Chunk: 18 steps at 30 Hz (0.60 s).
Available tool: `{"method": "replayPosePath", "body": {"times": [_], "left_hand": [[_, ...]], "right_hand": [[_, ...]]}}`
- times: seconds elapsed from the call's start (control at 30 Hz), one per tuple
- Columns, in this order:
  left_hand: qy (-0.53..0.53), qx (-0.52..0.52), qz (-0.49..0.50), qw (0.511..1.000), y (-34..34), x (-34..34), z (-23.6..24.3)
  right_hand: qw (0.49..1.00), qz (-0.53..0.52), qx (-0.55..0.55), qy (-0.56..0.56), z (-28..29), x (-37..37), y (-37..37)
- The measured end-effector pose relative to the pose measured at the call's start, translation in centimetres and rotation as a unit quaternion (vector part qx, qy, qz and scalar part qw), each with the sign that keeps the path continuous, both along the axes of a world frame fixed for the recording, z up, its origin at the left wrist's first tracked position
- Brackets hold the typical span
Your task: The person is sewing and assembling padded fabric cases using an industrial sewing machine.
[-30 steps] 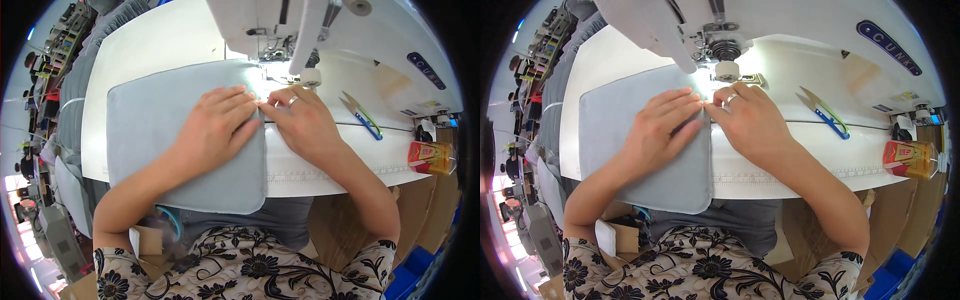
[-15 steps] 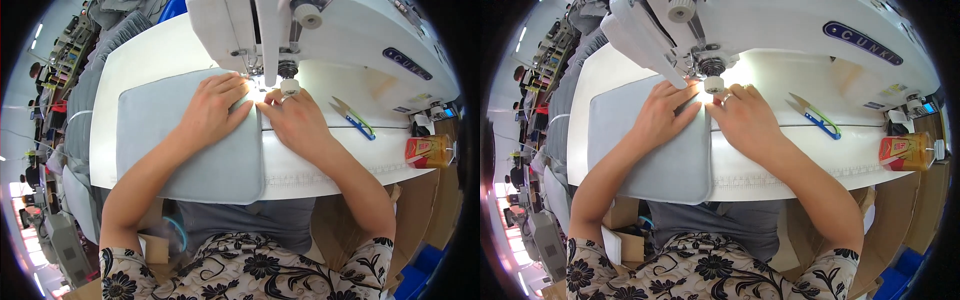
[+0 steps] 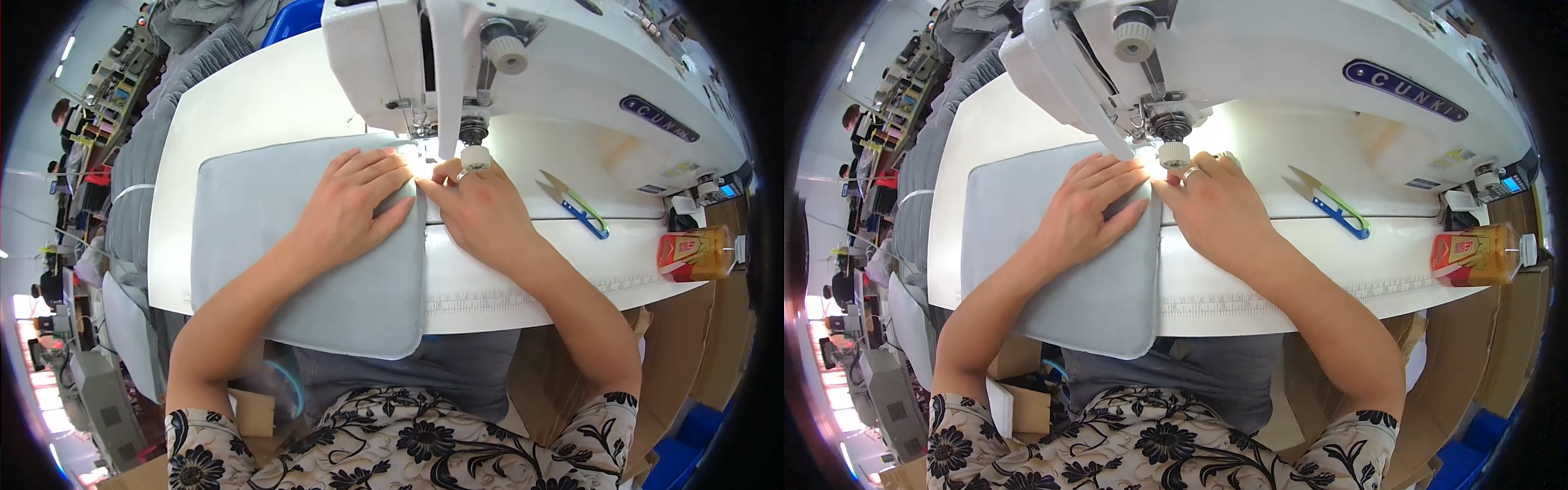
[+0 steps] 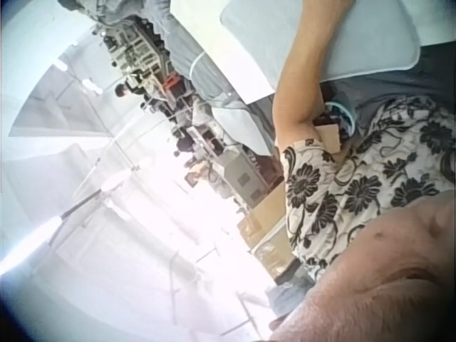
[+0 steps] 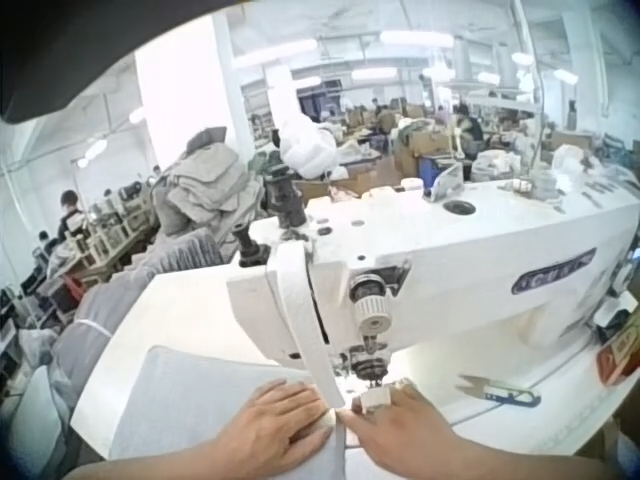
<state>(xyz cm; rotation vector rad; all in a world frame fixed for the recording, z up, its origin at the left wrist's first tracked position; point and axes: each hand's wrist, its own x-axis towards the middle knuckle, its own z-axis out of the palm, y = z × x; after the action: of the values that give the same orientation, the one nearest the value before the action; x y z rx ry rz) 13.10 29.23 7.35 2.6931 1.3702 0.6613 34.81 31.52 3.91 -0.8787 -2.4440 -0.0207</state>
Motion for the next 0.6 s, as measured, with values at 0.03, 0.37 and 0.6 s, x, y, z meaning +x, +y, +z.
{"method": "replayPosePath", "body": {"times": [0.03, 0.37, 0.6], "left_hand": [[-0.002, -0.008, -0.001, 1.000, 0.2, 0.0, 0.0], [-0.040, 0.002, 0.015, 0.999, 0.1, -0.6, 0.1], [-0.083, -0.070, 0.010, 0.994, -2.0, -0.2, 1.2]], "right_hand": [[0.999, -0.012, -0.021, -0.030, 0.1, 0.0, 0.0], [0.998, -0.004, -0.001, 0.067, 0.3, 0.4, 0.7], [0.995, 0.054, 0.000, 0.084, -0.1, 1.1, 1.8]]}}
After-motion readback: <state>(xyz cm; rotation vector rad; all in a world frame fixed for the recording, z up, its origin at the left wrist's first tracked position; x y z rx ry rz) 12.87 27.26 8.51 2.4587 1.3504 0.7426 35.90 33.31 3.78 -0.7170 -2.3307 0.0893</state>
